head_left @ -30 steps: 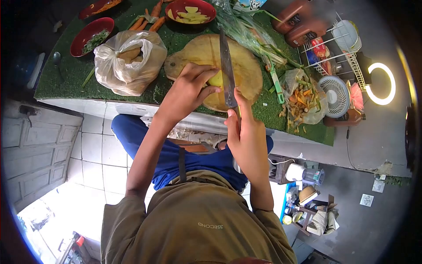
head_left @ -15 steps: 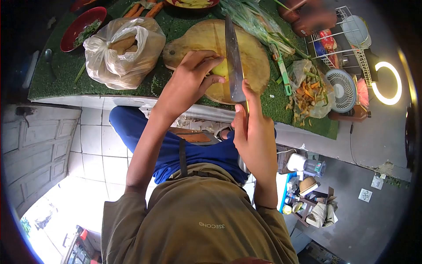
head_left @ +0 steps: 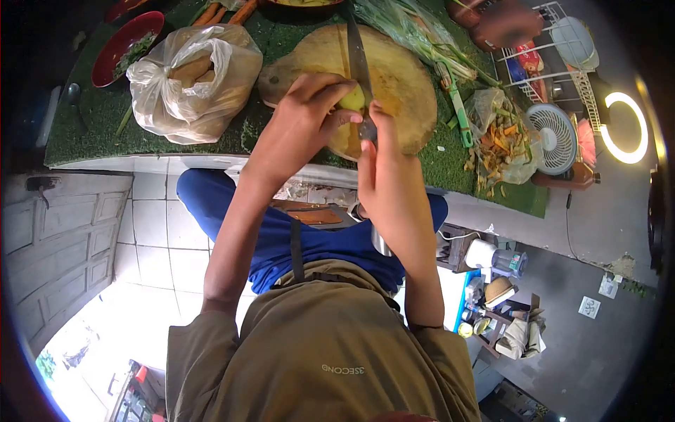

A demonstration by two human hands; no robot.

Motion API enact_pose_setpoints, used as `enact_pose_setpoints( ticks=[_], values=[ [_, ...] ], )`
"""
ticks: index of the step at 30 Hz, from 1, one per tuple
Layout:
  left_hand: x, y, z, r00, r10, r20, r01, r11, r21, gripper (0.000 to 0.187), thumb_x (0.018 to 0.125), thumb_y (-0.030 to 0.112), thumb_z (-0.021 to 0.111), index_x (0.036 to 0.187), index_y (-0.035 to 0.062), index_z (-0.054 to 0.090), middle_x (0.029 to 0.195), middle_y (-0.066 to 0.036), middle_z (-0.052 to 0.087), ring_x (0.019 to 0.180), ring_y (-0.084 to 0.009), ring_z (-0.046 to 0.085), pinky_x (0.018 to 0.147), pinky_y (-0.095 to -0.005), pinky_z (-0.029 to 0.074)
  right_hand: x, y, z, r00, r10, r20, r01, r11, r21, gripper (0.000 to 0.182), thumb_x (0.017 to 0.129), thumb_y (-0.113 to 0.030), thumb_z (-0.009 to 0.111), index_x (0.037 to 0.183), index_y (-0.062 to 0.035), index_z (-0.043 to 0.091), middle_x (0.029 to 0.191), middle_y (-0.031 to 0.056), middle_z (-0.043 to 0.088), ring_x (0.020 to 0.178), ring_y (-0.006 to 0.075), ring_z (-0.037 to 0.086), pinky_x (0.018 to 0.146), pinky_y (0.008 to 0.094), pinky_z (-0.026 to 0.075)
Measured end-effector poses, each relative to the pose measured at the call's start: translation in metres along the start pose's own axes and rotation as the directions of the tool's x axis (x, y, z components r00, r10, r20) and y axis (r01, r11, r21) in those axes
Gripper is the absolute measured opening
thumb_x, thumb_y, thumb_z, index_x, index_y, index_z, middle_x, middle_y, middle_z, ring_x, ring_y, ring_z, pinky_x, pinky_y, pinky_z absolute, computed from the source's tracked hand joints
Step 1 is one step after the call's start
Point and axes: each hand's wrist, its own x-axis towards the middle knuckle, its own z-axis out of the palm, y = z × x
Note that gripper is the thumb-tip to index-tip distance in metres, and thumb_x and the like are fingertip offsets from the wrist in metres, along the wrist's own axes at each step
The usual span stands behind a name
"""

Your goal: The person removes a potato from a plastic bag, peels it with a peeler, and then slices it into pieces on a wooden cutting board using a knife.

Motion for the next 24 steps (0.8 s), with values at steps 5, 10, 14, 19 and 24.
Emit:
enact_pose_setpoints(
  ticks=[5, 10, 14, 19, 24],
  values=[
    [0.002, -0.003, 0.0, 0.994, 0.113, -0.005, -0.113, 0.993, 0.02, 0.038, 0.081, 0.018, 0.077, 0.113, 0.0, 0.067, 0.11, -0.016, 0.066, 0.102, -0.0366, 0.06, 0.086, -0.0425, 0.051, 0.006, 0.009, 0.007, 1.0, -0.008, 0.024, 0.008, 1.0, 0.021, 0.036, 0.1, -0.008, 0.047, 0.135, -0.0048, 0.04, 0.062, 0.0225, 0.059, 0.05, 0.0397, 0.06, 0.051, 0.0464, 0.047],
    [0.002, -0.004, 0.005, 0.989, 0.15, -0.005, -0.148, 0.983, 0.109, 0.039, 0.083, 0.022, 0.075, 0.113, -0.0019, 0.067, 0.11, -0.017, 0.065, 0.102, -0.0369, 0.059, 0.087, -0.0421, 0.05, 0.01, 0.02, 0.009, 0.997, 0.017, 0.08, -0.021, 0.999, 0.043, 0.032, 0.101, -0.011, 0.046, 0.132, -0.0039, 0.041, 0.058, 0.019, 0.06, 0.041, 0.0293, 0.059, 0.045, 0.0439, 0.047],
    [-0.003, 0.004, 0.013, 0.977, 0.215, -0.004, -0.206, 0.942, 0.265, 0.036, 0.084, 0.019, 0.073, 0.114, -0.0003, 0.067, 0.109, -0.017, 0.063, 0.1, -0.0373, 0.057, 0.086, -0.043, 0.049, 0.002, 0.006, -0.018, 0.975, 0.102, 0.197, -0.117, 0.991, 0.068, 0.031, 0.1, -0.011, 0.046, 0.129, -0.003, 0.04, 0.061, 0.0187, 0.061, 0.043, 0.0289, 0.06, 0.044, 0.0432, 0.048],
    [-0.003, 0.022, 0.024, 0.976, 0.197, 0.089, -0.214, 0.934, 0.286, 0.04, 0.089, 0.022, 0.068, 0.124, 0.0045, 0.062, 0.117, -0.016, 0.059, 0.107, -0.0366, 0.053, 0.092, -0.0435, 0.047, -0.004, 0.031, -0.038, 0.952, 0.131, 0.277, -0.202, 0.947, 0.248, 0.036, 0.102, -0.012, 0.044, 0.136, -0.0034, 0.037, 0.067, 0.0127, 0.059, 0.045, 0.021, 0.056, 0.044, 0.0375, 0.048],
    [0.005, 0.036, 0.017, 0.977, 0.211, -0.012, -0.195, 0.923, 0.332, 0.049, 0.092, 0.032, 0.067, 0.13, 0.0037, 0.057, 0.118, -0.017, 0.058, 0.108, -0.0346, 0.053, 0.094, -0.0413, 0.047, -0.009, 0.075, -0.026, 0.972, 0.103, 0.209, -0.21, 0.78, 0.59, 0.042, 0.105, -0.018, 0.046, 0.144, -0.0078, 0.034, 0.062, 0.004, 0.051, 0.045, 0.0132, 0.049, 0.042, 0.0316, 0.044]
  ],
)
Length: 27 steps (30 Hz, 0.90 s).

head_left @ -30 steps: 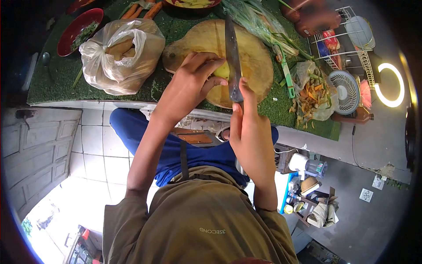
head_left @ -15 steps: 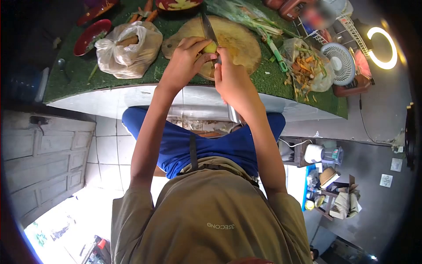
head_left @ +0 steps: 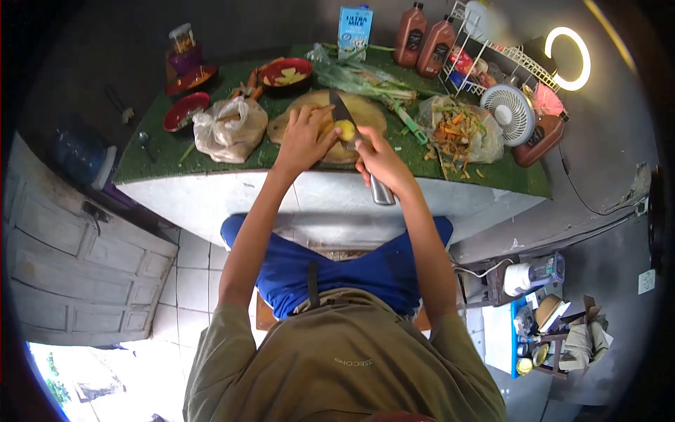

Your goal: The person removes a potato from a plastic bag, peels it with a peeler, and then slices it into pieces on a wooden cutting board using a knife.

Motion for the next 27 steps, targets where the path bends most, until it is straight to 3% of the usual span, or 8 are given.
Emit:
enact_pose_setpoints(
  ticks=[2, 3, 4, 6, 9, 13, 22, 27],
  values=[
    [0.004, -0.005, 0.006, 0.995, -0.091, -0.034, 0.088, 0.993, -0.074, 0.054, 0.094, 0.036, 0.066, 0.134, 0.0027, 0.053, 0.118, -0.017, 0.059, 0.108, -0.0312, 0.057, 0.092, -0.0387, 0.048, -0.01, 0.017, -0.001, 0.989, -0.111, -0.095, 0.119, 0.99, 0.081, 0.045, 0.105, -0.021, 0.046, 0.147, -0.0086, 0.034, 0.059, 0.0044, 0.052, 0.044, 0.0134, 0.051, 0.042, 0.0317, 0.043],
    [0.007, 0.0, 0.011, 0.952, -0.301, 0.063, 0.3, 0.864, -0.404, 0.059, 0.095, 0.038, 0.064, 0.138, 0.001, 0.048, 0.12, -0.017, 0.059, 0.109, -0.0276, 0.057, 0.092, -0.0369, 0.048, -0.018, 0.016, 0.003, 0.97, -0.18, -0.165, 0.195, 0.977, 0.085, 0.045, 0.106, -0.02, 0.046, 0.148, -0.0114, 0.032, 0.062, 0.003, 0.049, 0.044, 0.0107, 0.048, 0.041, 0.0289, 0.041],
    [0.009, 0.009, 0.017, 0.866, -0.444, 0.229, 0.474, 0.589, -0.654, 0.063, 0.097, 0.04, 0.063, 0.141, -0.0007, 0.043, 0.122, -0.016, 0.058, 0.11, -0.024, 0.058, 0.093, -0.0351, 0.048, -0.023, 0.017, 0.008, 0.941, -0.245, -0.232, 0.271, 0.958, 0.088, 0.046, 0.106, -0.019, 0.045, 0.149, -0.0142, 0.031, 0.064, 0.0016, 0.047, 0.044, 0.0081, 0.045, 0.041, 0.0261, 0.04],
    [0.023, 0.027, 0.019, 0.802, -0.443, 0.4, 0.552, 0.295, -0.78, 0.074, 0.097, 0.04, 0.064, 0.147, -0.0023, 0.031, 0.125, -0.014, 0.057, 0.112, -0.0173, 0.057, 0.095, -0.0306, 0.047, -0.022, 0.013, 0.012, 0.923, -0.31, -0.229, 0.36, 0.906, 0.222, 0.046, 0.107, -0.018, 0.044, 0.15, -0.015, 0.03, 0.063, 0.0011, 0.046, 0.043, 0.0077, 0.042, 0.042, 0.0248, 0.038],
    [0.049, 0.046, 0.01, 0.828, -0.252, 0.5, 0.518, 0.006, -0.855, 0.058, 0.094, 0.032, 0.07, 0.135, -0.0028, 0.049, 0.115, -0.009, 0.061, 0.101, -0.0148, 0.06, 0.087, -0.0289, 0.05, -0.023, 0.005, 0.015, 0.93, -0.331, -0.161, 0.368, 0.836, 0.408, 0.047, 0.107, -0.019, 0.045, 0.151, -0.0146, 0.029, 0.063, 0.0019, 0.048, 0.043, 0.0077, 0.043, 0.042, 0.0237, 0.039],
    [0.054, 0.061, 0.015, 0.787, -0.395, 0.473, 0.53, 0.043, -0.847, 0.034, 0.091, 0.017, 0.068, 0.117, -0.0034, 0.06, 0.098, -0.005, 0.063, 0.089, -0.0118, 0.06, 0.075, -0.0267, 0.049, -0.028, 0.005, 0.012, 0.936, -0.323, -0.142, 0.346, 0.762, 0.548, 0.048, 0.106, -0.019, 0.046, 0.151, -0.0133, 0.03, 0.064, 0.0027, 0.05, 0.043, 0.0076, 0.045, 0.042, 0.0226, 0.039],
    [0.059, 0.098, 0.022, 0.752, -0.514, 0.412, 0.547, 0.14, -0.825, 0.023, 0.088, 0.016, 0.068, 0.099, -0.003, 0.061, 0.086, -0.005, 0.063, 0.074, -0.011, 0.059, 0.064, -0.0264, 0.048, -0.048, 0.007, 0.001, 0.916, -0.32, -0.241, 0.399, 0.689, 0.605, 0.045, 0.106, -0.016, 0.048, 0.148, -0.0096, 0.034, 0.065, 0.0037, 0.053, 0.044, 0.0061, 0.045, 0.042, 0.022, 0.038],
    [0.062, 0.102, 0.024, 0.752, -0.479, 0.453, 0.596, 0.202, -0.777, 0.023, 0.087, 0.014, 0.065, 0.101, -0.0046, 0.062, 0.086, -0.007, 0.063, 0.078, -0.0137, 0.062, 0.066, -0.029, 0.051, -0.056, 0.002, -0.005, 0.921, -0.266, -0.284, 0.389, 0.648, 0.655, 0.044, 0.103, -0.014, 0.051, 0.144, -0.0081, 0.036, 0.065, 0.0, 0.051, 0.045, 0.0044, 0.042, 0.041, 0.0209, 0.037]
  ],
)
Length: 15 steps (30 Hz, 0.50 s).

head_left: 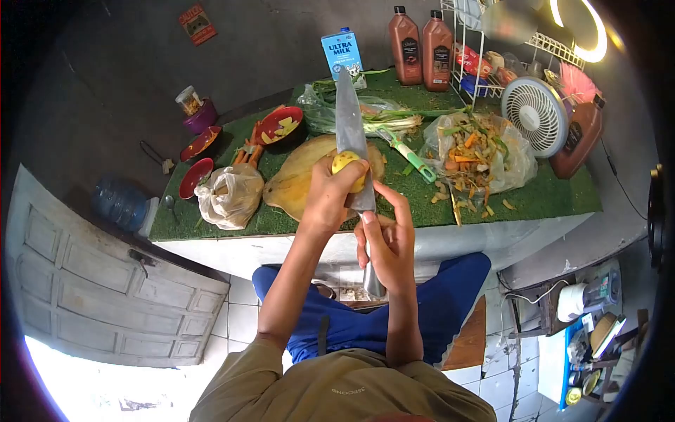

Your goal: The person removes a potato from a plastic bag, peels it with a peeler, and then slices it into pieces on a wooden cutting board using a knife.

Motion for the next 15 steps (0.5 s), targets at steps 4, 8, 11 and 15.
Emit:
enact_pose_setpoints(
  ticks=[4, 8, 11, 15],
  values=[
    [-0.007, 0.007, -0.009, 0.935, 0.099, -0.34, -0.09, 0.995, 0.044, 0.017, 0.087, 0.016, 0.065, 0.096, 0.0025, 0.061, 0.082, -0.005, 0.059, 0.068, -0.0091, 0.056, 0.056, -0.0211, 0.043, -0.007, -0.016, -0.022, 0.87, -0.192, -0.454, 0.226, 0.974, 0.021, 0.04, 0.099, -0.015, 0.054, 0.136, -0.006, 0.041, 0.065, 0.0016, 0.052, 0.043, 0.0072, 0.045, 0.038, 0.0205, 0.035],
    [-0.007, 0.001, -0.102, 0.91, 0.214, -0.355, -0.158, 0.971, 0.181, 0.013, 0.089, 0.014, 0.063, 0.092, 0.0023, 0.06, 0.079, -0.006, 0.058, 0.057, -0.0101, 0.053, 0.047, -0.0204, 0.036, -0.042, -0.073, -0.119, 0.378, -0.462, -0.802, 0.497, 0.832, -0.245, 0.014, 0.101, -0.024, 0.053, 0.097, -0.0123, 0.045, 0.067, -0.0025, 0.037, 0.045, 0.004, 0.034, 0.033, 0.0199, 0.029],
    [0.011, -0.011, -0.101, 0.94, 0.248, -0.235, -0.095, 0.85, 0.519, 0.018, 0.092, 0.018, 0.06, 0.096, 0.0003, 0.059, 0.086, -0.007, 0.061, 0.074, -0.0144, 0.058, 0.061, -0.0253, 0.045, -0.052, -0.077, -0.114, 0.43, -0.528, -0.733, 0.569, 0.789, -0.235, 0.024, 0.104, -0.021, 0.049, 0.122, -0.0081, 0.039, 0.067, -0.0001, 0.039, 0.042, 0.0045, 0.034, 0.031, 0.0198, 0.031],
    [0.075, -0.049, -0.109, 0.975, 0.161, 0.151, -0.22, 0.624, 0.749, 0.027, 0.099, 0.026, 0.051, 0.116, 0.0054, 0.054, 0.108, -0.004, 0.055, 0.099, -0.0131, 0.051, 0.085, -0.0295, 0.045, -0.037, -0.067, -0.093, 0.669, -0.467, -0.578, 0.47, 0.869, -0.156, 0.034, 0.105, -0.019, 0.046, 0.133, -0.0043, 0.035, 0.066, 0.0026, 0.04, 0.04, 0.0066, 0.035, 0.031, 0.0222, 0.033]
  ],
)
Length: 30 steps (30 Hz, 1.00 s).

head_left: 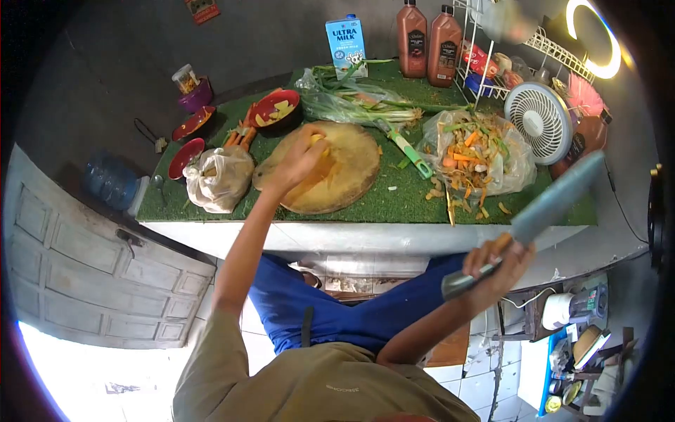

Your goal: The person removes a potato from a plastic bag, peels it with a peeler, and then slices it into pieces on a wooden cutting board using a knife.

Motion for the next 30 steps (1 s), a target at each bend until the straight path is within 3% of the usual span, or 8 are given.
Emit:
enact_pose_setpoints(
  ticks=[2, 3, 6, 9, 12, 21, 24, 30],
  values=[
    [0.018, -0.006, 0.011, 0.987, 0.094, 0.13, -0.1, 0.994, 0.039, 0.029, 0.099, 0.027, 0.052, 0.119, 0.0067, 0.052, 0.112, -0.005, 0.054, 0.103, -0.0158, 0.052, 0.089, -0.0314, 0.044, -0.004, 0.004, 0.01, 0.997, 0.042, 0.059, -0.04, 0.999, -0.034, 0.032, 0.105, -0.017, 0.044, 0.133, -0.0037, 0.035, 0.065, 0.003, 0.039, 0.04, 0.0075, 0.036, 0.032, 0.0231, 0.034],
    [0.016, 0.017, 0.005, 0.98, 0.001, 0.197, -0.009, 0.999, 0.039, 0.033, 0.098, 0.032, 0.057, 0.119, 0.0066, 0.053, 0.114, -0.009, 0.054, 0.106, -0.0202, 0.053, 0.094, -0.0334, 0.043, -0.004, 0.006, 0.013, 0.994, 0.061, 0.09, -0.057, 0.997, -0.047, 0.031, 0.105, -0.016, 0.043, 0.132, -0.0034, 0.035, 0.064, 0.0032, 0.038, 0.039, 0.008, 0.036, 0.032, 0.0236, 0.035],
    [0.028, 0.024, -0.01, 0.93, 0.108, 0.351, -0.208, 0.943, 0.259, 0.04, 0.096, 0.037, 0.062, 0.118, 0.0048, 0.055, 0.114, -0.012, 0.055, 0.107, -0.0232, 0.054, 0.095, -0.0344, 0.042, -0.007, 0.008, 0.018, 0.988, 0.035, 0.153, -0.032, 0.999, -0.022, 0.025, 0.105, -0.021, 0.046, 0.125, -0.0072, 0.038, 0.063, 0.0025, 0.037, 0.037, 0.0069, 0.033, 0.031, 0.022, 0.031],
    [0.023, 0.031, -0.014, 0.942, 0.03, 0.335, -0.128, 0.954, 0.272, 0.047, 0.093, 0.044, 0.066, 0.115, 0.0039, 0.056, 0.114, -0.014, 0.055, 0.107, -0.0278, 0.055, 0.095, -0.0375, 0.043, -0.007, 0.01, 0.018, 0.987, 0.069, 0.146, -0.067, 0.997, -0.024, 0.027, 0.105, -0.02, 0.046, 0.128, -0.0073, 0.038, 0.063, 0.0026, 0.037, 0.038, 0.007, 0.035, 0.032, 0.0219, 0.032],
    [0.023, 0.017, -0.015, 0.925, 0.219, 0.31, -0.319, 0.891, 0.323, 0.054, 0.09, 0.043, 0.069, 0.118, -0.0006, 0.053, 0.113, -0.02, 0.056, 0.111, -0.0343, 0.055, 0.096, -0.0402, 0.043, -0.008, 0.013, 0.023, 0.987, 0.081, 0.141, -0.074, 0.996, -0.055, 0.027, 0.105, -0.02, 0.047, 0.128, -0.0073, 0.038, 0.064, 0.0027, 0.038, 0.038, 0.0073, 0.036, 0.032, 0.022, 0.032],
    [0.016, 0.024, -0.01, 0.989, 0.067, 0.134, -0.127, 0.851, 0.509, 0.05, 0.087, 0.044, 0.071, 0.104, -0.0001, 0.058, 0.104, -0.022, 0.063, 0.098, -0.0406, 0.062, 0.084, -0.0457, 0.049, -0.019, 0.01, 0.039, 0.969, 0.154, 0.195, -0.132, 0.984, -0.124, 0.028, 0.106, -0.016, 0.045, 0.129, -0.0036, 0.037, 0.063, 0.0033, 0.04, 0.04, 0.0091, 0.039, 0.036, 0.0248, 0.036],
    [0.017, 0.025, -0.011, 0.99, 0.063, 0.123, -0.117, 0.856, 0.503, 0.054, 0.09, 0.048, 0.065, 0.098, -0.004, 0.053, 0.094, -0.025, 0.063, 0.092, -0.0419, 0.061, 0.081, -0.0493, 0.049, -0.021, 0.008, 0.041, 0.969, 0.161, 0.188, -0.135, 0.98, -0.147, 0.028, 0.106, -0.017, 0.045, 0.129, -0.0034, 0.036, 0.062, 0.0034, 0.041, 0.04, 0.0094, 0.039, 0.036, 0.0248, 0.036],
    [0.007, 0.025, -0.005, 0.98, 0.157, 0.12, -0.198, 0.772, 0.604, 0.047, 0.097, 0.043, 0.055, 0.11, -0.0026, 0.048, 0.096, -0.025, 0.063, 0.095, -0.0427, 0.064, 0.077, -0.0516, 0.052, -0.021, 0.012, 0.038, 0.974, 0.134, 0.183, -0.107, 0.982, -0.153, 0.026, 0.105, -0.019, 0.048, 0.127, -0.0068, 0.041, 0.064, 0.0029, 0.04, 0.039, 0.0076, 0.037, 0.033, 0.0227, 0.034]
  ],
)
